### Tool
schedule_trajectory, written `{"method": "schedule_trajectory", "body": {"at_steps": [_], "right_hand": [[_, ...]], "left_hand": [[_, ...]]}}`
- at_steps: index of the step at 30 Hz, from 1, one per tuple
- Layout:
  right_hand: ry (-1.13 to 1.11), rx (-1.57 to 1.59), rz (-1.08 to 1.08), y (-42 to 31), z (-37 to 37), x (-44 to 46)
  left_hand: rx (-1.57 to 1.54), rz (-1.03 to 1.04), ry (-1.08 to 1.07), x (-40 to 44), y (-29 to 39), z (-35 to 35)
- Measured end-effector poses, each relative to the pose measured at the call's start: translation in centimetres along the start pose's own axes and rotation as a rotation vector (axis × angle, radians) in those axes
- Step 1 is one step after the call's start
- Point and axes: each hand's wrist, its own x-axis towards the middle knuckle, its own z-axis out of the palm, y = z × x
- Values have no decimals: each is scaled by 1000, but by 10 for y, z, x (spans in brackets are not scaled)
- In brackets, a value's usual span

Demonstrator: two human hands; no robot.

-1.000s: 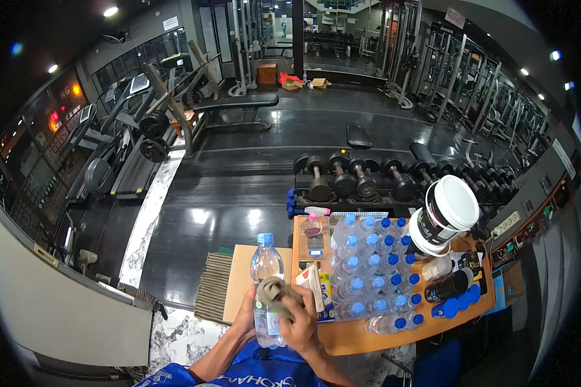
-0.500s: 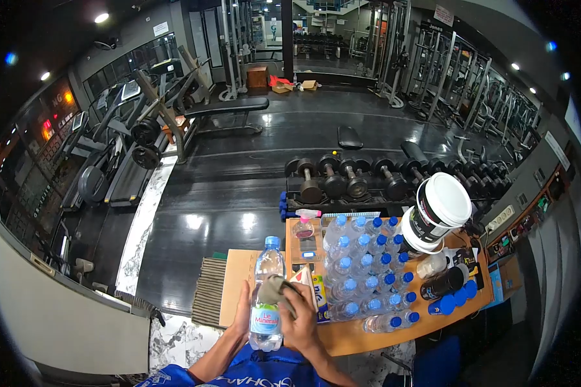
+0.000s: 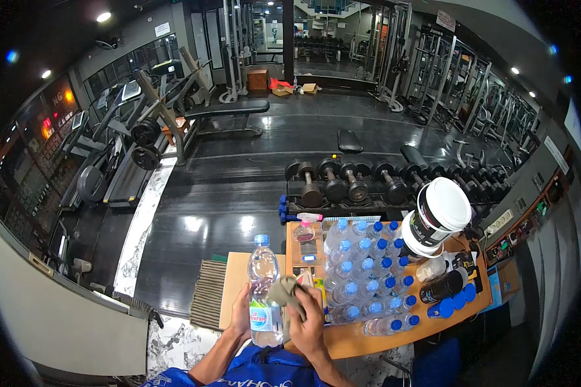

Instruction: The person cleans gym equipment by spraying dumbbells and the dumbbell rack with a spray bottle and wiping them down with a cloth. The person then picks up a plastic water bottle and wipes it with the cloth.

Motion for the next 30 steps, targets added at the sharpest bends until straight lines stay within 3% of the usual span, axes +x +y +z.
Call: {"method": "schedule_trajectory", "body": {"at_steps": [3,8,11,12,15,17,21,22,25,27,30], "right_hand": [[-63,-22,-29,-1,17,-3],[-308,-28,-298,-3,5,-26],[-676,173,-201,-7,-9,-36],[-696,258,-211,-4,-10,-38],[-375,187,-324,11,-6,-39],[-67,118,-239,2,4,-35],[-47,-301,-551,7,25,-43],[-60,-423,-601,4,27,-41],[132,-116,-236,22,41,-32],[100,66,202,29,43,-35],[98,386,483,45,52,-32]], "left_hand": [[52,-41,35,-1,-1,0],[134,-48,27,7,5,-30],[116,47,20,12,6,-30],[109,80,-19,13,9,-28],[137,110,-7,8,16,-20],[113,138,-41,11,12,-23],[-87,125,-33,28,-1,-32],[118,169,31,30,4,-32],[-15,160,57,24,10,-20],[-47,207,91,19,13,-7],[-163,391,83,28,6,-8]]}}
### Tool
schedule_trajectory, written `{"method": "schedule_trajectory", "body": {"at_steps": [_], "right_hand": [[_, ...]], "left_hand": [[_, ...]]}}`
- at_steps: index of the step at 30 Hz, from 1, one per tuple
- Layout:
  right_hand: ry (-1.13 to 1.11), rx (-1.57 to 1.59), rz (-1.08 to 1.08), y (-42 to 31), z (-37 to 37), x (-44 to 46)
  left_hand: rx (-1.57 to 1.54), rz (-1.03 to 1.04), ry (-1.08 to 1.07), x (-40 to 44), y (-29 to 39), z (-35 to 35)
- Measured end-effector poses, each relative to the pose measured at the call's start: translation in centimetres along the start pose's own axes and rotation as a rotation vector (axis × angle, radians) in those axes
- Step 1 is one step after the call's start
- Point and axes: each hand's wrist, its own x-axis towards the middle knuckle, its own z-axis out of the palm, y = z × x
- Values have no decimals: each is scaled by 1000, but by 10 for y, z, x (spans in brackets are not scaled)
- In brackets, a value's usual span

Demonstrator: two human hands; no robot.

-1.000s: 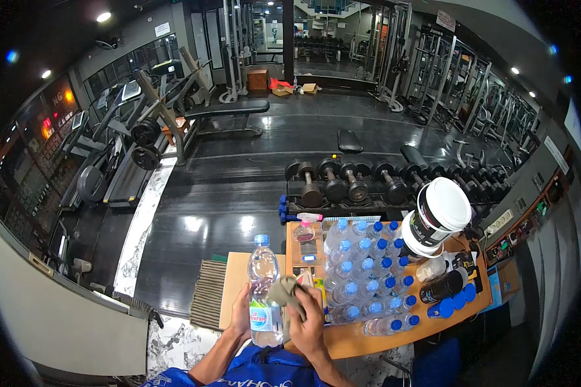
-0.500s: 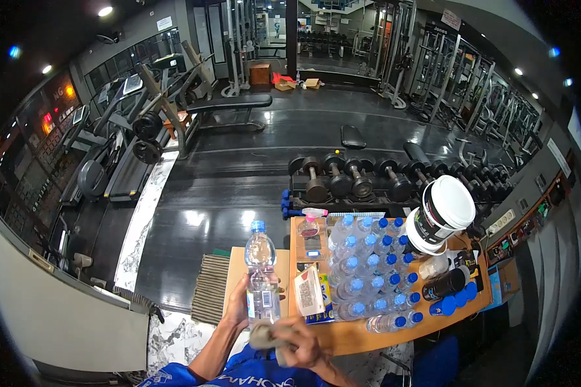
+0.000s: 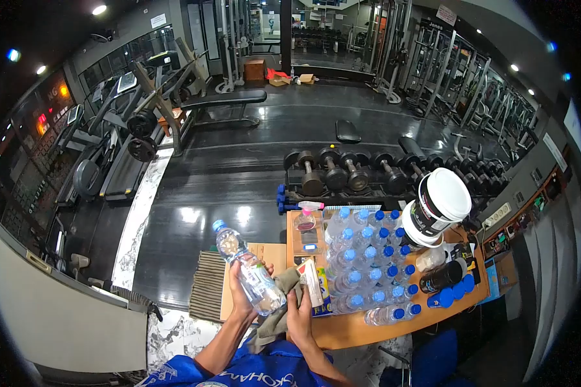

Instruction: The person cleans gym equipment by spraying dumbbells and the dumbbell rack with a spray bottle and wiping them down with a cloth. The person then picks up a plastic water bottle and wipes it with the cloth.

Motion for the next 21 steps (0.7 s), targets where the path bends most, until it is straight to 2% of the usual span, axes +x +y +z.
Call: {"method": "schedule_trajectory", "body": {"at_steps": [2,5,6,8,10,12,17,18,20,21], "right_hand": [[38,303,316,19,5,-4],[-213,623,651,41,-7,3],[-311,726,719,53,-11,4],[-356,739,657,54,-27,-12],[-472,916,913,142,-39,0],[-528,1091,1030,138,-40,-4],[-676,1537,1324,61,-21,-18],[-616,1398,1321,35,-22,-17],[-668,1443,1128,36,-36,-15],[-668,1444,1127,36,-36,-16]], "left_hand": [[77,93,45,6,-9,-11],[263,222,-4,1,-6,-15],[332,276,-23,-2,-4,-11],[389,329,-106,-4,-2,-16],[502,425,-158,0,-4,-29],[602,483,-187,6,-5,-46],[824,553,-278,-1,16,-31],[902,557,-315,2,21,-37],[1009,559,-352,2,33,-34],[943,548,-308,3,30,-39]]}}
